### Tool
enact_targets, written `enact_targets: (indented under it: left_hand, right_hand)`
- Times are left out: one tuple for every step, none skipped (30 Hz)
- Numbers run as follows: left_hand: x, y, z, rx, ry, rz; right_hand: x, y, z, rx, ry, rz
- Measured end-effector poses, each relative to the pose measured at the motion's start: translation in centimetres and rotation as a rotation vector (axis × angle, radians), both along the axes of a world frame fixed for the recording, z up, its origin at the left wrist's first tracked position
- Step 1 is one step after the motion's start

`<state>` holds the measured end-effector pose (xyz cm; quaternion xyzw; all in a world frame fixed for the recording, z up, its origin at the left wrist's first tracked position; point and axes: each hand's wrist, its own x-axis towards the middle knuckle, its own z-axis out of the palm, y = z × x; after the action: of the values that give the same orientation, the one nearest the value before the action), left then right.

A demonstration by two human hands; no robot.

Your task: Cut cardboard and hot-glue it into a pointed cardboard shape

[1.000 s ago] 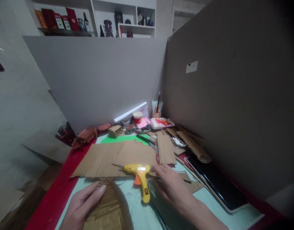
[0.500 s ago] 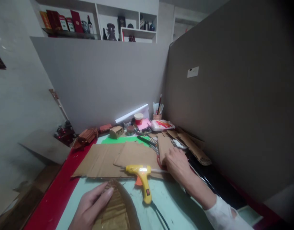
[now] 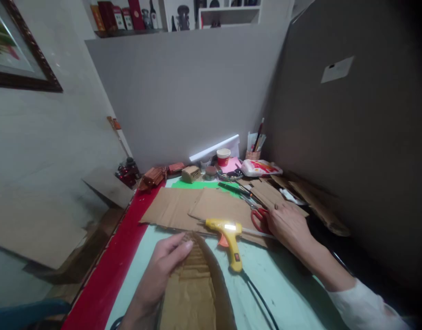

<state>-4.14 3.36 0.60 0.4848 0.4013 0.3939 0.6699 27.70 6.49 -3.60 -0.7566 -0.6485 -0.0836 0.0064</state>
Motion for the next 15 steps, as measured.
enact_targets:
  left_hand:
    - [0.0,0.0,0.0,-0.001,-0.005,0.0]
    - [0.0,0.0,0.0,-0.002,-0.006,0.001]
    - [0.0,0.0,0.0,-0.005,-0.008,0.003]
    - [0.0,0.0,0.0,-0.012,-0.01,0.004]
    - [0.0,0.0,0.0,-0.022,-0.013,0.007]
    - [0.0,-0.1,0.0,-0.031,-0.015,0.011]
    - [0.0,-0.1,0.0,-0.039,-0.013,0.016]
    - [0.0,-0.2,0.0,-0.048,-0.01,0.027]
    - [0.1,-0.2,0.0,-0.053,-0.009,0.04]
    - [0.1,-0.3,0.0,-0.058,-0.012,0.05]
    - [0.2,-0.3,0.0,-0.061,-0.019,0.056]
    - [0.2,-0.3,0.0,-0.068,-0.029,0.051]
    - [0.3,-0.3,0.1,-0.076,-0.043,0.043]
    - [0.4,-0.3,0.2,-0.083,-0.053,0.035]
    - [0.5,-0.2,0.4,-0.09,-0.057,0.031]
  right_hand:
    - [-0.1,0.1,-0.1,-0.021,0.0,0.0]
    - [-0.3,0.2,-0.2,-0.042,0.003,0.002]
    - [-0.6,0.4,-0.4,-0.054,0.01,0.008]
    - [-0.8,0.5,-0.5,-0.058,0.022,0.011]
    - [-1.0,0.7,-0.7,-0.058,0.038,0.008]
    - [-1.2,0.9,-0.9,-0.055,0.058,0.001]
    - [-1.2,1.0,-1.0,-0.051,0.083,-0.009]
    - [-1.1,1.1,-1.2,-0.047,0.116,-0.02]
    - [-0.8,1.2,-1.3,-0.042,0.157,-0.027]
    - [-0.5,1.3,-1.3,-0.035,0.209,-0.029]
    - [-0.1,1.3,-1.3,-0.025,0.27,-0.022]
    - [0.3,1.3,-1.2,-0.009,0.343,-0.01]
    - [0.7,1.2,-1.0,0.014,0.427,0.007]
    - [1.1,1.2,-0.8,0.043,0.522,0.028]
    - [1.5,1.1,-0.6,0.078,0.626,0.044]
